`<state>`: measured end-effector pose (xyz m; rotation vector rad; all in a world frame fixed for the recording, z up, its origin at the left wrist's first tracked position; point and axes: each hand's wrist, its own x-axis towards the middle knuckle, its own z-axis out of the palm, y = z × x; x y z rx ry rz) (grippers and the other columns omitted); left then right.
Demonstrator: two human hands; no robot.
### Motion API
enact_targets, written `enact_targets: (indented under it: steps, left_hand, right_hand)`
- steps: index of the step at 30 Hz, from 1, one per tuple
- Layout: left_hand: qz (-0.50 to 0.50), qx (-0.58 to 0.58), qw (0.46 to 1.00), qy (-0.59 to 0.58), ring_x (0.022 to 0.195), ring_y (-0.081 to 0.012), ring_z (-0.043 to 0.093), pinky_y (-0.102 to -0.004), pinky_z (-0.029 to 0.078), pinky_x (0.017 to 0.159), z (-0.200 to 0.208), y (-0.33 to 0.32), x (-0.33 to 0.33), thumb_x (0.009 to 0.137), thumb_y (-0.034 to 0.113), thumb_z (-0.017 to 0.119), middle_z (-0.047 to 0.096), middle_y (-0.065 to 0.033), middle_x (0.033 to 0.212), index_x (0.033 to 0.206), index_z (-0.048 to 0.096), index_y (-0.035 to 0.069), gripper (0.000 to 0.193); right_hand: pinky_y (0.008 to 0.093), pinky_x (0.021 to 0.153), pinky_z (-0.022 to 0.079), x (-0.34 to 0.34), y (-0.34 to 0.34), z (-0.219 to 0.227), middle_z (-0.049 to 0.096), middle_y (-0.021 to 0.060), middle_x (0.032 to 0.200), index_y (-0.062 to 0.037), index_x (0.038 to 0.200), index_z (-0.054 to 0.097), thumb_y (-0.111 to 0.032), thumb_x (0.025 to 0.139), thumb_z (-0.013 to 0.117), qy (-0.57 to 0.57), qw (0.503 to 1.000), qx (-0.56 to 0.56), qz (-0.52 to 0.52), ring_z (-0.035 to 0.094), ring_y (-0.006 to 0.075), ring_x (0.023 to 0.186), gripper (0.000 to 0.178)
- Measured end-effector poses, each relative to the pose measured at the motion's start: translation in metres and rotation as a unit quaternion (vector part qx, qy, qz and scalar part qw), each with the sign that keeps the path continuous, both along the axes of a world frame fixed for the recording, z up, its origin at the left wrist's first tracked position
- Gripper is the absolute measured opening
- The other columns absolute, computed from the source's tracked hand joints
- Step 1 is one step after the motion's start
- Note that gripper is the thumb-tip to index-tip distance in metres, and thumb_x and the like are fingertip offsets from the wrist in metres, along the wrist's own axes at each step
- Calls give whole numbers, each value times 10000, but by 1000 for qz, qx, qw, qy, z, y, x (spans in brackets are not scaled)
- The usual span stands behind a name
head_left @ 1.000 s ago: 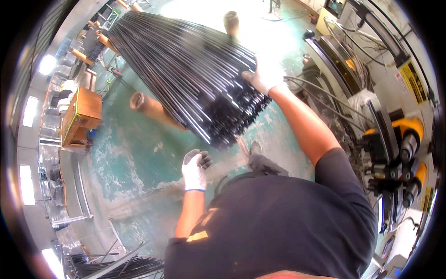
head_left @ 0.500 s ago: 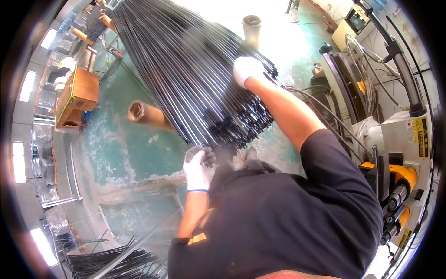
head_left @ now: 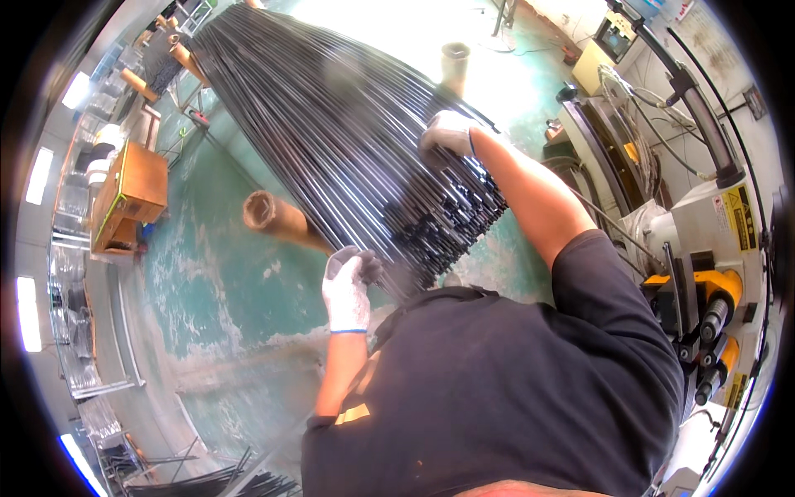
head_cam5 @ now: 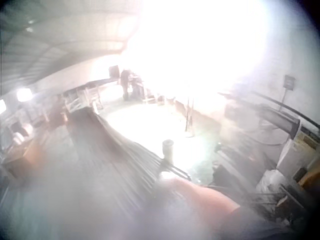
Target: The person repeatedly feeds bundles of long metal rods into a yellow bending machine, operates the lever to bend them, and then removes the finished pieces. The process is repeated continuously throughout the clip.
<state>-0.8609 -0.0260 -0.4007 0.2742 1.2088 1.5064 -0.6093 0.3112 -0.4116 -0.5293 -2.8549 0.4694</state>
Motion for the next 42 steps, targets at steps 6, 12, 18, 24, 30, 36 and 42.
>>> enact_targets:
  steps: [6,12,18,24,30,36,42]
  left_hand:
    - [-36,-10,999,-32,798,-277,699,-402,583,739,-11,-1,-20,957,35,584,712,-193,997,1164,589,10,208]
    - [-82,12,996,-39,805,-270,708,-393,594,754,-11,15,-21,950,33,592,721,-177,992,1157,596,11,208]
    - [-107,4,993,-47,813,-283,707,-406,597,761,-18,11,-24,946,37,589,717,-184,989,1152,593,10,208]
    - [-117,-7,993,-22,825,-303,702,-436,588,777,-16,19,-31,957,58,565,710,-191,995,1147,583,25,193]
    - [-186,3,981,-46,831,-251,710,-360,598,760,5,53,-8,941,42,620,723,-178,1011,1196,588,-17,265]
    - [-253,-17,967,-29,785,-252,699,-381,589,719,-11,130,25,1013,207,612,710,-153,943,1141,604,5,239]
    - [-309,1,949,-67,1007,-339,646,-491,538,893,-42,181,32,1044,449,573,669,-146,1130,1245,610,62,438]
  right_hand:
    - [368,569,518,-28,-52,37,656,52,641,-28,676,685,-304,1003,660,112,801,-448,-381,628,162,558,429]
    - [426,857,578,-45,-60,41,752,194,892,-2,925,783,-441,829,789,-178,875,-75,-443,732,343,870,450]
    - [428,834,589,-58,-62,26,752,236,937,8,916,787,-351,767,774,-184,872,-60,-450,737,368,887,389]
    - [420,774,582,-49,-74,48,735,235,833,65,926,743,-294,786,724,-93,870,-201,-441,730,323,780,386]
    - [433,682,574,-38,-148,70,721,197,886,73,1132,660,-395,998,647,-104,843,-241,-469,702,274,697,486]
    - [482,868,514,50,-363,72,685,312,1018,66,1152,637,-424,950,708,-112,786,-326,-513,675,443,980,535]
    - [478,748,543,141,-592,99,709,191,811,-77,915,695,-343,801,837,-239,607,-244,-717,701,394,817,322]
